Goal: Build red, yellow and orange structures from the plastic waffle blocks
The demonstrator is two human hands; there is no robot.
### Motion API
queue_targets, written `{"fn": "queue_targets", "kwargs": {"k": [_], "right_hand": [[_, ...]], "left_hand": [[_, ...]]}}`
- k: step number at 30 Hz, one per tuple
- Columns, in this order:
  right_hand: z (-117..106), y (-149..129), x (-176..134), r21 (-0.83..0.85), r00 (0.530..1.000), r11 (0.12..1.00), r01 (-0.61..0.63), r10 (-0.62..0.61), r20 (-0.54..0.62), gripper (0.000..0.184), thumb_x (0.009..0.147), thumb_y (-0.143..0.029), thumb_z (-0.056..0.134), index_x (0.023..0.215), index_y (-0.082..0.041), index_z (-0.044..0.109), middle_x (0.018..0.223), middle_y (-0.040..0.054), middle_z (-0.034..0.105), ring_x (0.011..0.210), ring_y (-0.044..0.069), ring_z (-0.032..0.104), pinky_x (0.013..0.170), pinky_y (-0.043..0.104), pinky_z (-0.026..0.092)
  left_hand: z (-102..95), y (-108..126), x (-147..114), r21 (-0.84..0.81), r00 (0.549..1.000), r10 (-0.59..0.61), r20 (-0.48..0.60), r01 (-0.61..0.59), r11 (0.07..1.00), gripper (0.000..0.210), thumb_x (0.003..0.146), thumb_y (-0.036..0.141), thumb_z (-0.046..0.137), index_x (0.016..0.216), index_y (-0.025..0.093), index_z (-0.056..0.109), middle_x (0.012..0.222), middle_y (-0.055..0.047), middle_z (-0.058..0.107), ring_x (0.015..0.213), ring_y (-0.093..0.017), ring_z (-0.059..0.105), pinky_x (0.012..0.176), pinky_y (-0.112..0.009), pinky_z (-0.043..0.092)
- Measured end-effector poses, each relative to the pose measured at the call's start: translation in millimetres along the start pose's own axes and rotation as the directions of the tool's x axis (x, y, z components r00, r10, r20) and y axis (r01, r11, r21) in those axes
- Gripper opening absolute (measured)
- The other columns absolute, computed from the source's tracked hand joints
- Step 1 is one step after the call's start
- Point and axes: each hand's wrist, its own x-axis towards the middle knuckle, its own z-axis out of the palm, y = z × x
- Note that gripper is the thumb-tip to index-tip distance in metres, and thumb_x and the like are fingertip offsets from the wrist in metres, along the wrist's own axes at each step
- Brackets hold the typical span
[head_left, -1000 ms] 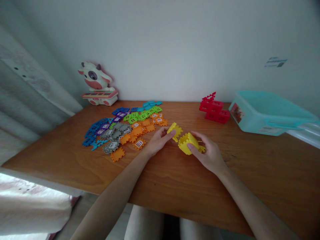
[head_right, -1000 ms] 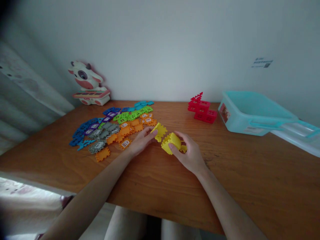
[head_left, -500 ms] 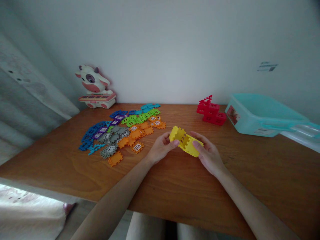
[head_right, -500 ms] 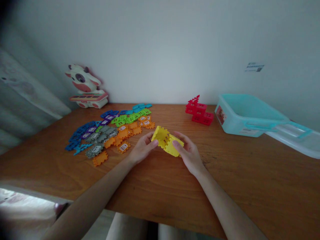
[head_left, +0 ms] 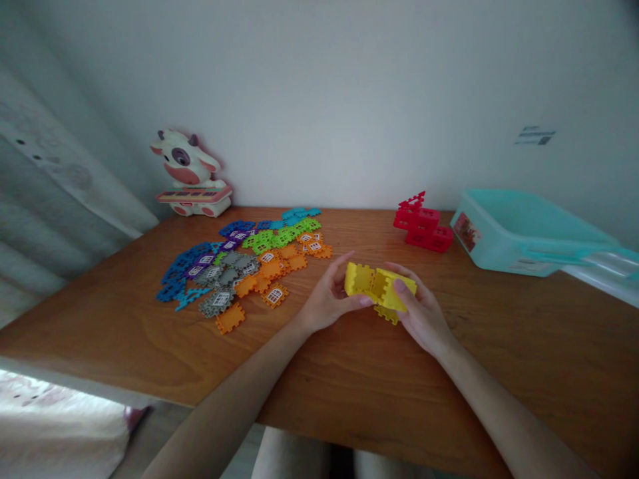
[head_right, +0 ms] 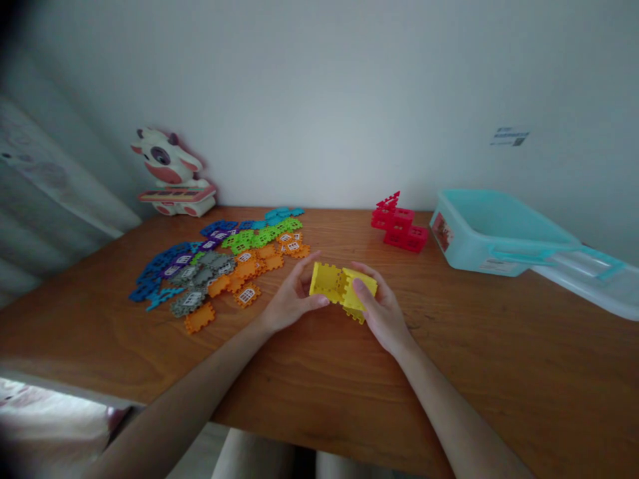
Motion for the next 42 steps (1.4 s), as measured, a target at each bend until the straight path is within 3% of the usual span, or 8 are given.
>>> {"fn": "queue_targets", "kwargs": {"k": [3,6,12,17,23,30,38,42], "right_hand": [[-3.3,4.7,-0.2,-0.089,1.0,0.996,0.009,-0.01,-0.009,0.053,0.079,-0.055,0.08,0.124,-0.032,0.063,0.109,0.003,0.073,0.091,0.019,0.068,0.073,0.03,0.056],[-4.3,10.1,-0.9,-0.137,1.0,0.99,0.007,-0.007,0.003,0.055,0.081,-0.057,0.077,0.127,-0.031,0.062,0.111,0.004,0.071,0.092,0.02,0.067,0.074,0.032,0.056],[-2.7,17.2,-2.0,-0.193,0.999,0.981,-0.003,-0.005,-0.039,0.054,0.081,-0.061,0.074,0.124,-0.031,0.063,0.114,0.0057,0.071,0.1,0.024,0.067,0.079,0.036,0.058],[2.2,17.9,-1.8,-0.116,0.997,0.992,-0.05,0.043,-0.061,0.051,0.077,-0.063,0.077,0.115,-0.03,0.064,0.107,0.0037,0.071,0.098,0.024,0.068,0.078,0.036,0.058],[10.4,14.9,-4.7,-0.024,0.994,0.997,-0.076,0.074,-0.078,0.052,0.075,-0.063,0.079,0.111,-0.031,0.06,0.104,0.001,0.069,0.097,0.021,0.067,0.078,0.034,0.057],[12.6,16.9,-6.6,-0.072,0.996,0.995,-0.062,0.057,-0.076,0.05,0.079,-0.065,0.073,0.112,-0.031,0.056,0.104,0.0018,0.067,0.097,0.022,0.067,0.079,0.035,0.058],[14.3,16.3,-6.2,-0.243,0.994,0.97,-0.002,-0.024,-0.106,0.055,0.084,-0.069,0.064,0.123,-0.031,0.055,0.109,0.0046,0.068,0.099,0.024,0.066,0.081,0.037,0.057],[13.7,8.3,-6.9,-0.35,0.999,0.936,0.039,-0.049,-0.018,0.062,0.085,-0.076,0.056,0.125,-0.029,0.058,0.12,0.0082,0.068,0.107,0.028,0.065,0.087,0.041,0.055]], "left_hand": [[-0.3,0.9,-3.2,0.123,0.999,0.037,0.038,-0.042,0.992,0.08,0.075,0.036,0.086,0.142,0.026,0.043,0.13,-0.011,0.059,0.112,-0.025,0.063,0.094,-0.038,0.054],[1.5,-0.4,-7.6,0.215,0.999,0.025,0.042,-0.033,0.976,0.067,0.085,0.04,0.075,0.139,0.023,0.038,0.123,-0.011,0.059,0.107,-0.022,0.063,0.089,-0.036,0.055],[4.0,-14.3,-10.9,0.236,0.999,-0.033,0.033,0.025,0.972,0.088,0.073,0.038,0.087,0.135,0.025,0.026,0.13,-0.013,0.053,0.118,-0.026,0.06,0.093,-0.04,0.056],[3.1,-25.8,-9.0,0.261,1.0,0.016,0.02,-0.02,0.965,0.08,0.077,0.036,0.084,0.132,0.025,0.028,0.124,-0.01,0.054,0.114,-0.025,0.062,0.094,-0.042,0.057],[6.8,-22.2,-10.8,0.283,0.999,0.031,0.016,-0.035,0.959,0.082,0.078,0.031,0.082,0.133,0.026,0.022,0.124,-0.01,0.053,0.113,-0.024,0.063,0.093,-0.042,0.057],[7.6,-21.4,-14.6,0.328,1.0,0.02,0.012,-0.023,0.945,0.08,0.081,0.036,0.08,0.137,0.024,0.023,0.124,-0.012,0.054,0.113,-0.025,0.063,0.095,-0.041,0.056],[8.8,-7.5,-10.3,0.184,1.0,-0.01,-0.007,0.011,0.983,0.091,0.074,0.032,0.086,0.141,0.026,0.025,0.127,-0.012,0.057,0.113,-0.026,0.064,0.096,-0.041,0.055],[-4.3,2.5,-5.5,0.175,0.995,-0.075,-0.063,0.085,0.981,0.086,0.07,0.03,0.089,0.138,0.024,0.036,0.119,-0.009,0.063,0.105,-0.024,0.066,0.093,-0.04,0.054]]}}
